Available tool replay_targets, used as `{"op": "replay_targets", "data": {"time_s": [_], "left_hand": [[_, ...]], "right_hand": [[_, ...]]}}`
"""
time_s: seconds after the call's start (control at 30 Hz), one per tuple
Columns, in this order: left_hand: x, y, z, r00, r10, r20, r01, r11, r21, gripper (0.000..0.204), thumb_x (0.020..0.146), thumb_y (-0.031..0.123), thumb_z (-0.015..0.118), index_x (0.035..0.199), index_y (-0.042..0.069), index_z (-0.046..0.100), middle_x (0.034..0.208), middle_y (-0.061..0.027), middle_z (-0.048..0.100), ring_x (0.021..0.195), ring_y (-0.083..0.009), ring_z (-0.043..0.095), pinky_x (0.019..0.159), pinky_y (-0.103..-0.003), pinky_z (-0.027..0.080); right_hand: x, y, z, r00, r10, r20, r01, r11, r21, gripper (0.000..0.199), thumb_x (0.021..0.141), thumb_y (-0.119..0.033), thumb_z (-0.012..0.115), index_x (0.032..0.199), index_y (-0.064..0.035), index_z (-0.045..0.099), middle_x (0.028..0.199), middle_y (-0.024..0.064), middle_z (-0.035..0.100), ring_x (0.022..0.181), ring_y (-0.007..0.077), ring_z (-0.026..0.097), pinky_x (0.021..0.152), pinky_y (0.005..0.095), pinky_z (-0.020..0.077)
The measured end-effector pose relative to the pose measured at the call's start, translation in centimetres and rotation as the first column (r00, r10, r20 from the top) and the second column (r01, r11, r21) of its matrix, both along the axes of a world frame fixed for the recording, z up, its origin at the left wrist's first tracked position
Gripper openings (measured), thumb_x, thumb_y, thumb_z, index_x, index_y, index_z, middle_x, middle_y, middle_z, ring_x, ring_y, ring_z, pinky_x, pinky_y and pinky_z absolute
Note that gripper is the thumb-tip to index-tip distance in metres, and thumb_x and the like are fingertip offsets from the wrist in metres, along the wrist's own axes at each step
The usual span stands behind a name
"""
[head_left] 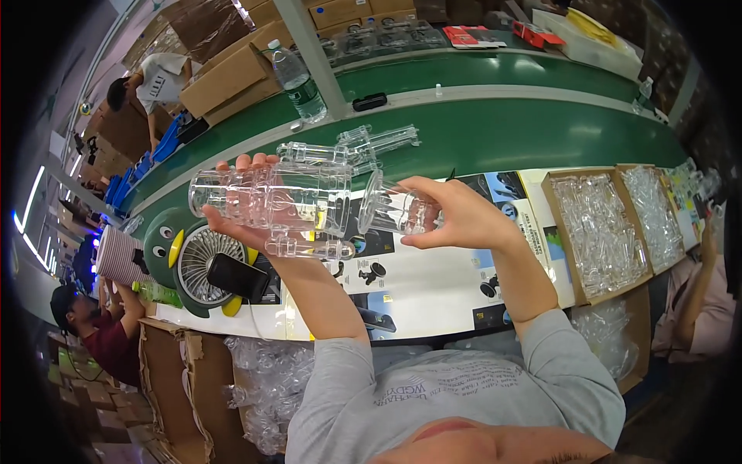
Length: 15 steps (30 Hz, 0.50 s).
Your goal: Assembling plastic components and dispensing liquid from a squeeze bottle on a production line.
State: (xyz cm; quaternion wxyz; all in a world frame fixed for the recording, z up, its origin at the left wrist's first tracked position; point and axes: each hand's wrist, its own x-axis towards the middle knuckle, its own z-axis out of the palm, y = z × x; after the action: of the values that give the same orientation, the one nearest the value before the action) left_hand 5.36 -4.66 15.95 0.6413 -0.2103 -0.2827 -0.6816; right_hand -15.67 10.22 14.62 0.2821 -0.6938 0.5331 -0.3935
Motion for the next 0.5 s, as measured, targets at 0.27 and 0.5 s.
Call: {"op": "replay_targets", "data": {"time_s": [0.27,0.5], "left_hand": [[-0.4,0.0,-0.4,0.997,-0.062,0.044,0.066,0.994,-0.087,0.061,0.072,0.052,0.061,0.112,0.007,0.048,0.09,-0.0107,0.053,0.088,-0.0263,0.051,0.09,-0.048,0.038],[-1.2,0.8,-0.1,0.992,-0.088,0.088,0.1,0.985,-0.143,0.058,0.074,0.038,0.067,0.112,0.001,0.043,0.092,-0.0129,0.051,0.093,-0.0273,0.051,0.093,-0.046,0.041]], "right_hand": [[0.3,0.1,-0.2,0.998,0.061,0.004,-0.061,0.998,0.013,0.065,0.062,-0.027,0.075,0.118,-0.0034,0.051,0.074,0.0092,0.062,0.06,0.0164,0.059,0.058,0.0262,0.0457],[0.5,0.3,-0.3,0.998,0.042,-0.048,-0.045,0.997,-0.062,0.064,0.062,-0.031,0.075,0.117,-0.0077,0.053,0.068,0.0089,0.06,0.058,0.0204,0.06,0.055,0.0286,0.0449]]}}
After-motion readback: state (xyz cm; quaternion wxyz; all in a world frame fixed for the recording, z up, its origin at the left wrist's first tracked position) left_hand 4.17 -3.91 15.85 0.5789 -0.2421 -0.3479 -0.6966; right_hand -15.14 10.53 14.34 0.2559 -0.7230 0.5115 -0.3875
